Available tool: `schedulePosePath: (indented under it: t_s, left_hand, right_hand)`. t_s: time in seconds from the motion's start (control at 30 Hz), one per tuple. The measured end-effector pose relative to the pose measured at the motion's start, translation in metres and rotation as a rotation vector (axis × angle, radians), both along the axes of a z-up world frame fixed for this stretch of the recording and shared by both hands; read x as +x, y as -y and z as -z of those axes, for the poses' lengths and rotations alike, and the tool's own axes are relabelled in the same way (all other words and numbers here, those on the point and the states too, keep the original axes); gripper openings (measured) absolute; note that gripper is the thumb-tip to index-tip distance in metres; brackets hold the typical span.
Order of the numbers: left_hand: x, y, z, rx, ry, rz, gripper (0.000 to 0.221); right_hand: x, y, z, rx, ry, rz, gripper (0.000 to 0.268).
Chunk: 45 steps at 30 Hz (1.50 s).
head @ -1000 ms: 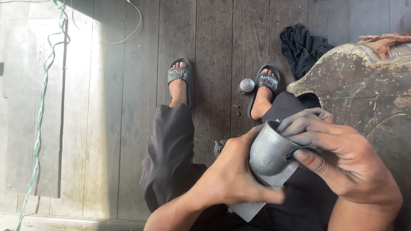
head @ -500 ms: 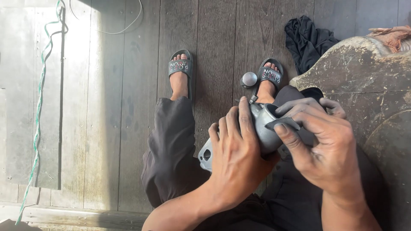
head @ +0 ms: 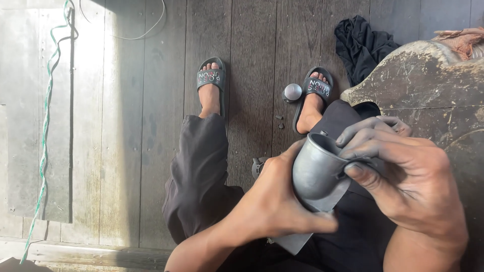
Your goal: A person is manually sanding a cast metal engine component using a small piece of sandpaper to smooth the surface.
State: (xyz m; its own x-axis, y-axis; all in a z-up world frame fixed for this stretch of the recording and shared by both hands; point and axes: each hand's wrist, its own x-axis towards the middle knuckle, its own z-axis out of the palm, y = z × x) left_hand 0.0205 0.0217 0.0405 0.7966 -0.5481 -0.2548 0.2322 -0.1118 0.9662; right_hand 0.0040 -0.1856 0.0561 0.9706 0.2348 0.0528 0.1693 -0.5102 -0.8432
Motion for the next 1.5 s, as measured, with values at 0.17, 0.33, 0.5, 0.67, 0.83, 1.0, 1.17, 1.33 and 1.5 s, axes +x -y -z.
schedulePosePath:
  t_s: [0.17, 0.33, 0.5, 0.67, 0.83, 1.0, 1.17, 1.33, 1.5]
  left_hand:
    - [-0.007, 0.006, 0.014, 0.122, 0.208, -0.068, 0.101]
    - [-0.018, 0.019, 0.04, 0.428, 0.407, -0.072, 0.117]
    - [-0.01, 0.022, 0.025, 0.312, 0.342, -0.022, 0.107]
    - [-0.005, 0.016, 0.02, 0.064, 0.25, -0.052, 0.081]
    - [-0.001, 0.001, 0.008, -0.018, 0.055, 0.082, 0.06]
    - [-0.004, -0.006, 0.016, -0.25, -0.159, 0.224, 0.047]
    - [-0.005, -0.001, 0.007, -0.147, -0.121, 0.135, 0.054]
    - [-0.007, 0.008, 0.008, -0.095, 0.025, -0.018, 0.071]
    - [-0.011, 0.012, 0.022, 0.067, 0.213, -0.106, 0.085]
  right_hand:
    - [0.001, -0.015, 0.003, -0.094, 0.068, 0.05, 0.011]
    - [0.007, -0.033, 0.012, -0.215, 0.178, 0.089, 0.017]
    - [0.005, -0.015, 0.005, -0.178, 0.095, 0.043, 0.009]
    - [-0.001, 0.002, -0.006, -0.213, -0.011, -0.05, 0.015]
    - [0.0, 0.024, -0.002, -0.092, -0.049, -0.172, 0.012]
    - [-0.001, 0.042, 0.007, 0.149, -0.151, -0.249, 0.015]
    - [0.0, 0.019, -0.005, 0.101, -0.091, -0.143, 0.004]
    - [0.001, -0.003, -0.006, -0.049, 0.018, -0.044, 0.008]
    - [0.006, -0.013, -0.002, -0.178, 0.1, -0.01, 0.015]
